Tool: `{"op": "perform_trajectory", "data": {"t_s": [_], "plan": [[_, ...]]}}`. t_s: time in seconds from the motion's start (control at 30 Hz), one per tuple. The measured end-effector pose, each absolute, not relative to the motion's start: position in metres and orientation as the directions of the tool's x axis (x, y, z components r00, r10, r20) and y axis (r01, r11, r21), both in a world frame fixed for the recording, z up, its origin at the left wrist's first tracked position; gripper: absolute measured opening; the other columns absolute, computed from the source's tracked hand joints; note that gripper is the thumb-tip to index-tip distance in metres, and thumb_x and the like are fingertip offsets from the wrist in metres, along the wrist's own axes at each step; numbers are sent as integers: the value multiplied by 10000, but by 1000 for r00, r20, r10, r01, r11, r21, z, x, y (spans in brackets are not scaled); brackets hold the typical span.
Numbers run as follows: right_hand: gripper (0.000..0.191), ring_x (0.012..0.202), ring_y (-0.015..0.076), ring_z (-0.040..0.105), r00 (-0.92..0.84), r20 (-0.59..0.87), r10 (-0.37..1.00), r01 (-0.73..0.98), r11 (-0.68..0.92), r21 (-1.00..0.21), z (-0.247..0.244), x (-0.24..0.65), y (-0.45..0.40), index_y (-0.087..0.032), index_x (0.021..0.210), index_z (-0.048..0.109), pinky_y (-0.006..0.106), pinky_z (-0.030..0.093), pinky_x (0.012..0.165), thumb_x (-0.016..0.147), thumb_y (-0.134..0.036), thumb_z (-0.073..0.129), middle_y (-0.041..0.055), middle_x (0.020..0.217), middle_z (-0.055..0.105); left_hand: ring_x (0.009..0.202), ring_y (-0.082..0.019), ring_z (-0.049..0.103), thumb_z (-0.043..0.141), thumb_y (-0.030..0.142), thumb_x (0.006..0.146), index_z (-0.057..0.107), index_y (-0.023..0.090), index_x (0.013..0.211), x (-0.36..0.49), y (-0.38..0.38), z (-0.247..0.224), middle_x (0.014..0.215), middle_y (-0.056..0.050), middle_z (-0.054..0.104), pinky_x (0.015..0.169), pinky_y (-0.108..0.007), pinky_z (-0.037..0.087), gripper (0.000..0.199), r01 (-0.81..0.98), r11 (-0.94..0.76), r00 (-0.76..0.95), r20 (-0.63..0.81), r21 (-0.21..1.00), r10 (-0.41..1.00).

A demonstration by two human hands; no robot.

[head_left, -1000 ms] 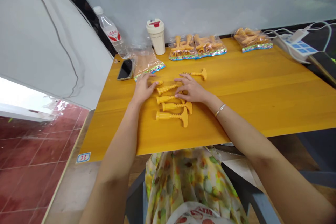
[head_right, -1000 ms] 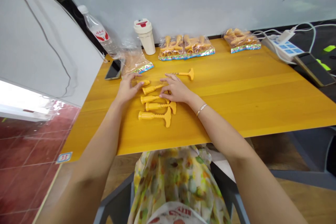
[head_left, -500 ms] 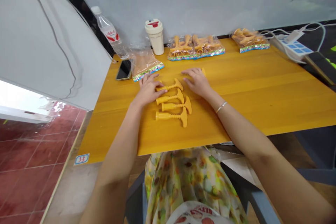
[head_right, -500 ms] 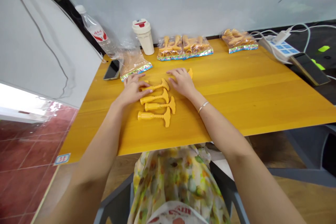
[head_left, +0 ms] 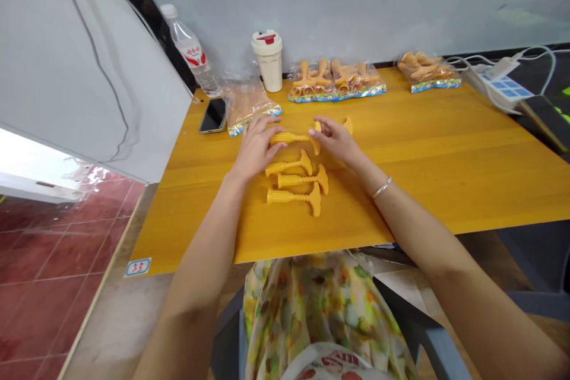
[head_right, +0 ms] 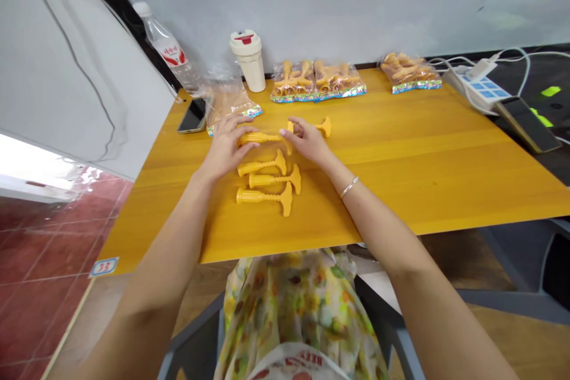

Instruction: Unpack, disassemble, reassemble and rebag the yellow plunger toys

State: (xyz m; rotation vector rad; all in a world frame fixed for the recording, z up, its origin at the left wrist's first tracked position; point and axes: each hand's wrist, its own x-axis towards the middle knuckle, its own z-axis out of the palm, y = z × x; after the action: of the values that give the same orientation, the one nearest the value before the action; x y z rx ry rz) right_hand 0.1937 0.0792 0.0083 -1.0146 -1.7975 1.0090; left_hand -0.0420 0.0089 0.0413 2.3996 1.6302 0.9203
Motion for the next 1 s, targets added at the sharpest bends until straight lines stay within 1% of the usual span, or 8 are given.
{"op": "perform_trajectory", "data": {"t_s": [0.1,0.23,0.4,0.53,0.63,0.8,0.9,1.0], "plan": [[519,561,93,453,-459,145,877,76,202,-977,23,194,68,-203,1096,630,230,394,520,840,-651,690,-32,726,621,1187,-280,595,568,428,974,660,198,1187,-38,6,45,1209,-105,679,1081,-415,425,326,759,-456,273,409,464,871],[526,546,87,417,-472,130,872,-14,140,-990,38,196,60,-240,1012,593,217,304,479,791,-701,715,-52,691,589,1080,-259,629,577,440,957,676,194,1149,-33,2,50,1149,-88,705,1004,-372,461,327,725,-451,258,402,520,879],[564,498,83,338,-522,218,825,-9,251,-968,38,196,63,-262,1048,544,238,253,461,790,-741,693,-55,706,600,808,-189,601,547,465,955,665,207,1053,-31,1,51,948,-38,687,760,-316,477,300,634,-364,145,358,683,922],[510,495,98,344,-493,337,802,30,403,-915,33,193,63,-271,1025,553,251,308,474,833,-732,658,-70,650,509,634,-141,480,554,492,953,588,235,898,-36,6,46,711,14,498,618,-286,410,265,534,-307,42,338,788,940],[458,546,120,427,-453,452,769,129,558,-820,29,190,57,-266,979,590,271,413,558,876,-711,621,-55,660,490,569,-122,413,540,551,954,469,231,756,-40,10,45,654,27,379,565,-279,376,382,439,-244,-16,279,865,960],[367,780,183,620,-519,547,657,365,749,-554,27,188,45,-243,1001,685,329,504,778,999,-562,503,51,935,708,460,-77,253,569,605,920,287,240,690,-39,9,53,597,58,196,459,-252,276,516,272,-15,-132,52,962,990],[357,979,224,671,-601,531,597,443,802,-401,32,191,41,-264,1009,730,383,512,893,1040,-437,419,71,1174,725,409,-62,185,580,658,882,312,249,707,-37,6,58,561,82,180,427,-242,271,520,180,86,-111,-67,980,992],[310,1136,257,656,-637,510,578,453,816,-359,41,199,39,-314,1047,738,446,502,979,1030,-402,441,43,1257,704,361,-62,176,541,741,854,425,246,715,-44,5,59,486,90,253,402,-255,311,527,156,207,17,-212,966,977]]}}
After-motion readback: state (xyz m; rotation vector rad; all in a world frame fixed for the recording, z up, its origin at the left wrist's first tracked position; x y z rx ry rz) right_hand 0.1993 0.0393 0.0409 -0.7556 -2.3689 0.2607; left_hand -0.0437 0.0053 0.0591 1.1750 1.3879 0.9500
